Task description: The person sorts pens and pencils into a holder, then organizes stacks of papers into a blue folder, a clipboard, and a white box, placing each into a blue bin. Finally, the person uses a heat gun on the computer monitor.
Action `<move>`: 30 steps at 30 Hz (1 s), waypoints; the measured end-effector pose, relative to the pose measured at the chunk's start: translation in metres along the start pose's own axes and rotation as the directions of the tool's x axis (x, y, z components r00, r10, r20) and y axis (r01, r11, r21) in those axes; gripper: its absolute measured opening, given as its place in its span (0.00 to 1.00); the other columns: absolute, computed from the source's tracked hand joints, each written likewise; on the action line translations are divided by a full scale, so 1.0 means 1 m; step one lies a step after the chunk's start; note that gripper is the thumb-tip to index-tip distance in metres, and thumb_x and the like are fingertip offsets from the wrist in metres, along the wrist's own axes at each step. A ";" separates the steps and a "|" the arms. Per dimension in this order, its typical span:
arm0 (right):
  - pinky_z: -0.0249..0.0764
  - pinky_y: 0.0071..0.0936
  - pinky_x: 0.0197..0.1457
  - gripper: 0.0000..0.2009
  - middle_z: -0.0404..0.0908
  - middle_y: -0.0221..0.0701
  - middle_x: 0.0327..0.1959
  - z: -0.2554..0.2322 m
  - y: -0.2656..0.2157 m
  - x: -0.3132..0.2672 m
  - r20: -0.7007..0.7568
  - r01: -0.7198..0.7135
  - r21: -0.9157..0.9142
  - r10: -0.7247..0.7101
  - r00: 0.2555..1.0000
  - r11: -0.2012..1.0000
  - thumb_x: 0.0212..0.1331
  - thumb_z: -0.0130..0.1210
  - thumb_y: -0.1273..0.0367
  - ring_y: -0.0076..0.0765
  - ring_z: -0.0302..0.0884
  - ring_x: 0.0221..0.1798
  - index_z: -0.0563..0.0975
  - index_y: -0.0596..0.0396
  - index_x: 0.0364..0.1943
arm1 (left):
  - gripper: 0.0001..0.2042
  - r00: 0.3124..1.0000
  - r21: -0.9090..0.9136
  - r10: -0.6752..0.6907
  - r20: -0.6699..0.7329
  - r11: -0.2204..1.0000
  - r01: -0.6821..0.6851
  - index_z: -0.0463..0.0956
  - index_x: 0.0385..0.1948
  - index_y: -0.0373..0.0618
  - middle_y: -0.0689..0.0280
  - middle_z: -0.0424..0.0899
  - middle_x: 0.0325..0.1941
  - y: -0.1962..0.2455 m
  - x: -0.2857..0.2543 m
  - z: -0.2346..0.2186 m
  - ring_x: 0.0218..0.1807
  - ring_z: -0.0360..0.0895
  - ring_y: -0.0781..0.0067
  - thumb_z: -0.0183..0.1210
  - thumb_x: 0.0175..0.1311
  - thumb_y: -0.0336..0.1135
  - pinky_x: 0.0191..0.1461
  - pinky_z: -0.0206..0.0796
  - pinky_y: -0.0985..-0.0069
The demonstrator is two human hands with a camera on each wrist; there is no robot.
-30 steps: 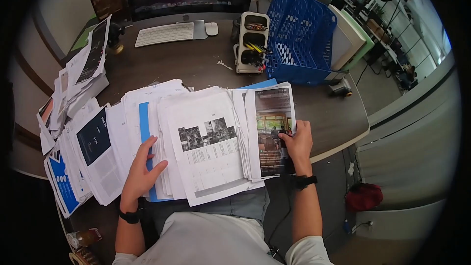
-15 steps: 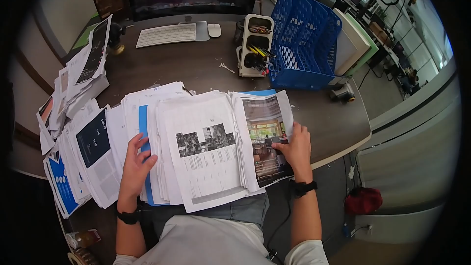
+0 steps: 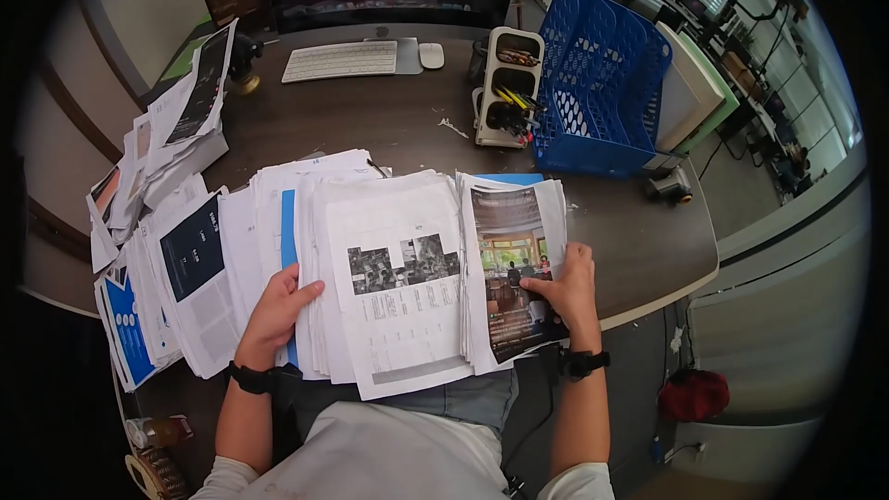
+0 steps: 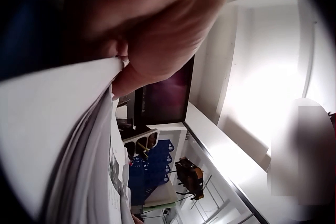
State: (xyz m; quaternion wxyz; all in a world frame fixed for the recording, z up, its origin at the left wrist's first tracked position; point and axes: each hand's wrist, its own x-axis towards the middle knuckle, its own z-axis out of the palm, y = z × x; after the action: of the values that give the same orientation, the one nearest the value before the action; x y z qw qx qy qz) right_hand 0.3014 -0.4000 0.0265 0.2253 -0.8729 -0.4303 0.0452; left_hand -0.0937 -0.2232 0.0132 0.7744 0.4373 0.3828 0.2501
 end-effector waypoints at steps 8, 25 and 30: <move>0.74 0.44 0.61 0.49 0.75 0.52 0.55 -0.005 0.009 0.001 0.081 -0.050 0.205 0.034 0.996 0.977 0.33 0.82 0.63 0.60 0.74 0.58 0.68 0.67 0.64 | 0.24 0.989 -0.014 0.119 -0.087 0.993 -0.120 0.66 0.65 0.31 0.55 0.81 0.59 -0.009 -0.004 0.001 0.56 0.81 0.69 0.56 0.66 0.21 0.61 0.73 0.73; 0.75 0.47 0.59 0.57 0.76 0.53 0.56 -0.005 -0.012 -0.012 0.040 -0.043 -0.118 0.049 0.998 0.992 0.27 0.84 0.63 0.61 0.76 0.57 0.62 0.62 0.69 | 0.21 0.962 0.172 0.192 -0.192 0.972 -0.160 0.70 0.58 0.29 0.55 0.84 0.52 -0.002 -0.027 -0.011 0.51 0.83 0.66 0.63 0.64 0.23 0.56 0.76 0.71; 0.80 0.41 0.47 0.41 0.86 0.48 0.40 0.004 0.018 -0.004 0.154 -0.220 0.241 0.186 0.970 0.945 0.35 0.80 0.70 0.52 0.86 0.46 0.72 0.62 0.59 | 0.20 0.950 0.105 0.205 -0.234 0.977 -0.185 0.70 0.58 0.29 0.54 0.84 0.52 0.013 -0.054 -0.056 0.50 0.84 0.64 0.61 0.65 0.22 0.56 0.77 0.69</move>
State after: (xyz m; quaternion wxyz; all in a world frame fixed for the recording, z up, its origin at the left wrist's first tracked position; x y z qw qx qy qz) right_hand 0.3110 -0.4112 0.0148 0.3022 -0.8713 -0.3421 0.1801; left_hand -0.1715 -0.2283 0.0263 0.6746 0.4703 0.4396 0.3612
